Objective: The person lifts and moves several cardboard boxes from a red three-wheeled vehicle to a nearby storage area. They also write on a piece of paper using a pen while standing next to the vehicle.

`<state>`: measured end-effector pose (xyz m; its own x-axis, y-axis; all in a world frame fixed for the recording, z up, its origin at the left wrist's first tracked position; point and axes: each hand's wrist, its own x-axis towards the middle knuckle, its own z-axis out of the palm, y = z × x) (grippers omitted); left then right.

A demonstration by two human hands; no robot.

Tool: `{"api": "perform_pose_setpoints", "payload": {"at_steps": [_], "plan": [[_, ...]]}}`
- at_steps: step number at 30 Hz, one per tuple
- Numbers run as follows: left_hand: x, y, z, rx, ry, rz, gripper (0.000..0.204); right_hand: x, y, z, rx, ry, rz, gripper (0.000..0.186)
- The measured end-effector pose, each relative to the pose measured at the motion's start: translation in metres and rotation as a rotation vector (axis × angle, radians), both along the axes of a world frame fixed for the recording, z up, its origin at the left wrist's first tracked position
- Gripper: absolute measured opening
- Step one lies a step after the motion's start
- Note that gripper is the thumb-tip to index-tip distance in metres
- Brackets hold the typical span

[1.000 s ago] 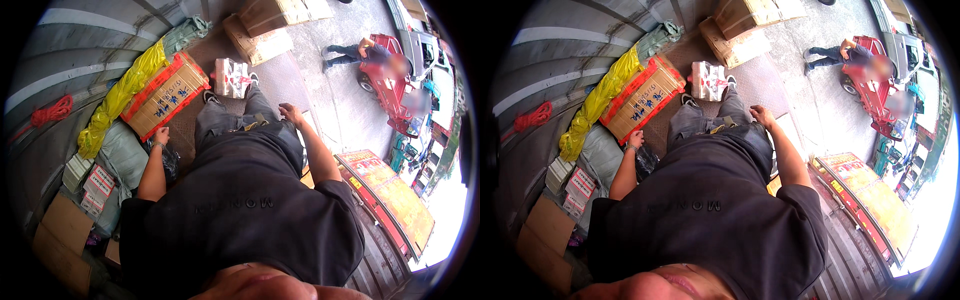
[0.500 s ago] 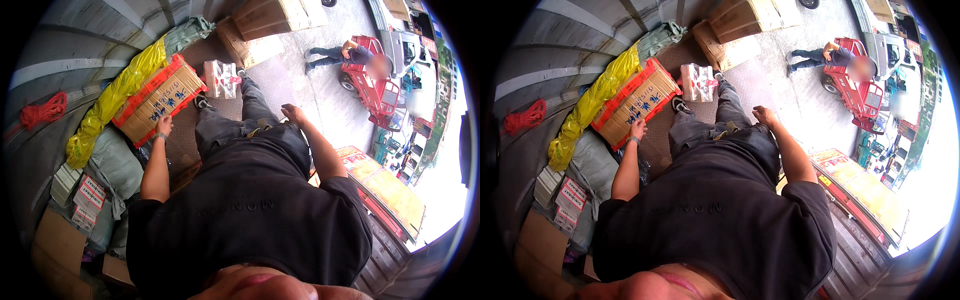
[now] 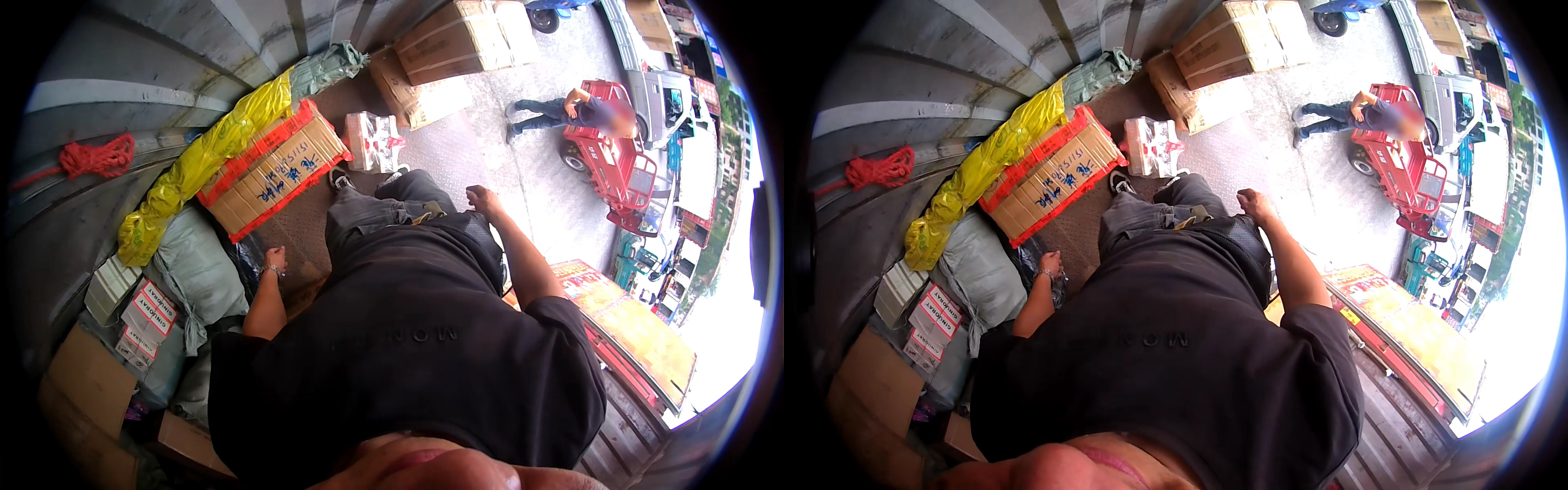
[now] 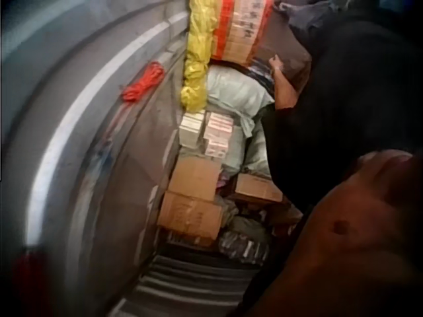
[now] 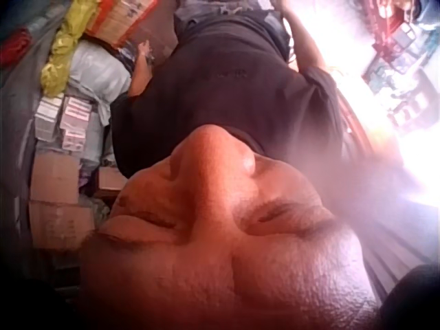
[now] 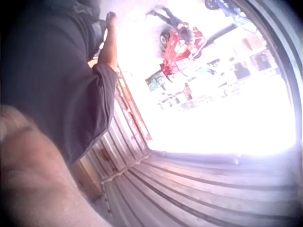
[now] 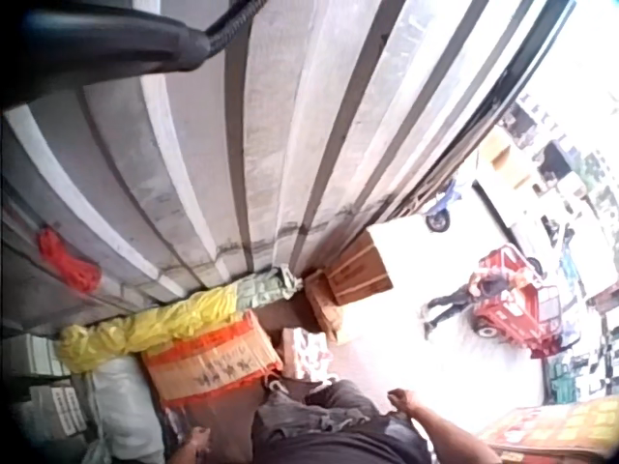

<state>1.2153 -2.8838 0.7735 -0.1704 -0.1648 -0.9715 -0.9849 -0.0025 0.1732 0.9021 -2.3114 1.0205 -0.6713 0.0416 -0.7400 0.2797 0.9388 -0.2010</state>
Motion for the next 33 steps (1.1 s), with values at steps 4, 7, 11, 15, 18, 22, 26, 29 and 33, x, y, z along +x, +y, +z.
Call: {"api": "perform_pose_setpoints", "payload": {"at_steps": [4, 7, 11, 15, 18, 22, 26, 29, 33], "plan": [[-0.044, 0.003, 0.015, -0.019, 0.179, 0.054, 0.033, 0.014, 0.002, -0.008, -0.196, -0.020, -0.265, 0.042], [-0.097, 0.006, 0.031, -0.011, 0.309, 0.057, 0.033, 0.020, 0.007, -0.017, -0.190, -0.020, -0.253, 0.043], [-0.157, 0.013, 0.034, 0.004, 0.408, 0.071, 0.033, 0.019, 0.004, -0.005, -0.094, -0.017, -0.148, 0.044], [-0.189, 0.025, 0.030, -0.022, 0.423, 0.010, 0.031, 0.033, 0.016, -0.004, -0.131, -0.007, -0.182, 0.043], [-0.188, 0.035, 0.024, -0.008, 0.389, -0.026, 0.032, 0.031, 0.021, 0.000, -0.148, 0.063, -0.107, 0.046], [-0.182, 0.043, 0.027, 0.015, 0.319, -0.103, 0.033, 0.009, 0.023, -0.003, -0.334, -0.101, -0.483, 0.046], [-0.169, 0.043, 0.041, 0.048, 0.319, -0.017, 0.026, -0.078, 0.019, 0.010, -0.638, -0.026, -0.846, 0.051], [-0.161, 0.035, 0.053, 0.001, 0.298, -0.005, 0.029, -0.168, 0.009, 0.033, -0.826, 0.228, -0.964, 0.056], [-0.153, 0.026, 0.066, -0.086, 0.282, -0.052, 0.031, -0.266, -0.003, 0.028, -0.008, 1.074, -0.310, 0.079]]}}
